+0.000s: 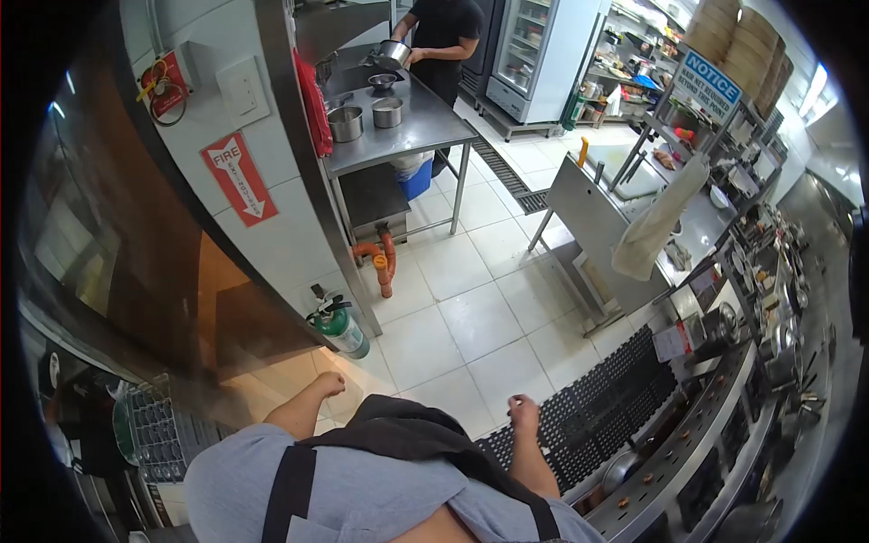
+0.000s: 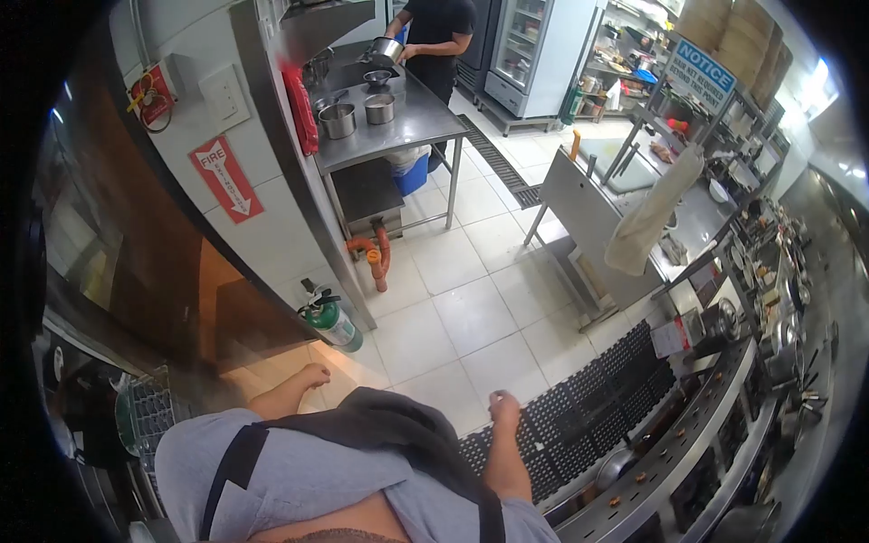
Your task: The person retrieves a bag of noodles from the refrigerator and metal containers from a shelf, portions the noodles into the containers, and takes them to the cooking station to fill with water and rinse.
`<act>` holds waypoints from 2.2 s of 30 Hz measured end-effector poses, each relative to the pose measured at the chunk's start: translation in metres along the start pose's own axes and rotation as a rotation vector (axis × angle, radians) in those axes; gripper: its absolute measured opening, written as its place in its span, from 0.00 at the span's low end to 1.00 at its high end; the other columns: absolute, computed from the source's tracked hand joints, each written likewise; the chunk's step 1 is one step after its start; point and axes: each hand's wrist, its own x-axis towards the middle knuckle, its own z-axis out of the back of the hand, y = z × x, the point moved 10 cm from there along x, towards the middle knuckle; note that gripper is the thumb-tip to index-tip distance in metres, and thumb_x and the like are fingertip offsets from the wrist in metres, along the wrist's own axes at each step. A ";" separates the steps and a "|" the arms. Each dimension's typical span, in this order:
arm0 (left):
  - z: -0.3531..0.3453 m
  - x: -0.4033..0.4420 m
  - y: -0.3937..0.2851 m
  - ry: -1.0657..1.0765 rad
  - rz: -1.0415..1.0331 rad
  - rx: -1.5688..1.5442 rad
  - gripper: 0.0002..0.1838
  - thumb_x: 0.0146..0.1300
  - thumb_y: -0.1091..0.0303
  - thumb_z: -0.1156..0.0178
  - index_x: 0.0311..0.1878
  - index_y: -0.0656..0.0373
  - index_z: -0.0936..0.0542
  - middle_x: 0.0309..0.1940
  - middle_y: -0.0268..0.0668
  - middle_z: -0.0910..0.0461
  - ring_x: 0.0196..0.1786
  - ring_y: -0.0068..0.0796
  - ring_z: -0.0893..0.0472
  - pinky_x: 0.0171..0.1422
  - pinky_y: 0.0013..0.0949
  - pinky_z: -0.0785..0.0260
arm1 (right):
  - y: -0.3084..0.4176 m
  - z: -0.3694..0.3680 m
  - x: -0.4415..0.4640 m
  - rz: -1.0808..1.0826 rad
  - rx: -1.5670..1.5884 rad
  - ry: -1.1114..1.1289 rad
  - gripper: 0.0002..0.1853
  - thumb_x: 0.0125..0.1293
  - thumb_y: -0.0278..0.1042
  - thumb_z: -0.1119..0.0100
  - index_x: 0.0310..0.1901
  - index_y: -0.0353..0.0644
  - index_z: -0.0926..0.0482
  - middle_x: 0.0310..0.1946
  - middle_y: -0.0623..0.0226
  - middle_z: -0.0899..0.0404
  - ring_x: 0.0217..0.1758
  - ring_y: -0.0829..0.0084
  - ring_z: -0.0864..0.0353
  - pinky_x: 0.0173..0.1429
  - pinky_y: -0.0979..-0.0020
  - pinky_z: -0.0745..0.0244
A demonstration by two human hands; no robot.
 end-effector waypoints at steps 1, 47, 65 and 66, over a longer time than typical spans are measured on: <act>-0.009 0.000 0.000 -0.006 0.026 -0.016 0.12 0.49 0.63 0.39 0.36 0.57 0.17 0.20 0.38 0.20 0.18 0.31 0.22 0.26 0.35 0.27 | 0.005 -0.007 0.002 0.028 -0.016 0.029 0.13 0.59 0.40 0.43 0.40 0.42 0.18 0.21 0.56 0.19 0.18 0.68 0.21 0.28 0.67 0.25; 0.204 0.444 -0.306 0.162 0.367 0.092 0.16 0.51 0.66 0.45 0.42 0.62 0.19 0.39 0.43 0.19 0.40 0.36 0.18 0.41 0.42 0.25 | 0.074 0.148 0.551 -0.067 -0.307 0.131 0.11 0.52 0.35 0.47 0.25 0.36 0.19 0.29 0.51 0.19 0.33 0.59 0.18 0.40 0.59 0.24; 0.252 0.562 -0.584 -0.010 -0.083 -0.414 0.17 0.50 0.61 0.38 0.45 0.54 0.18 0.36 0.39 0.17 0.40 0.33 0.19 0.47 0.31 0.27 | 0.238 -0.008 0.825 0.315 -0.334 0.845 0.18 0.58 0.46 0.47 0.42 0.42 0.19 0.41 0.50 0.20 0.48 0.52 0.22 0.54 0.57 0.28; 0.286 0.576 -0.612 -0.006 -0.110 -0.390 0.18 0.50 0.61 0.38 0.46 0.54 0.18 0.38 0.39 0.17 0.41 0.33 0.19 0.49 0.30 0.28 | 0.267 -0.011 0.831 0.343 -0.105 0.954 0.18 0.58 0.46 0.47 0.42 0.41 0.19 0.41 0.50 0.20 0.48 0.51 0.22 0.54 0.56 0.28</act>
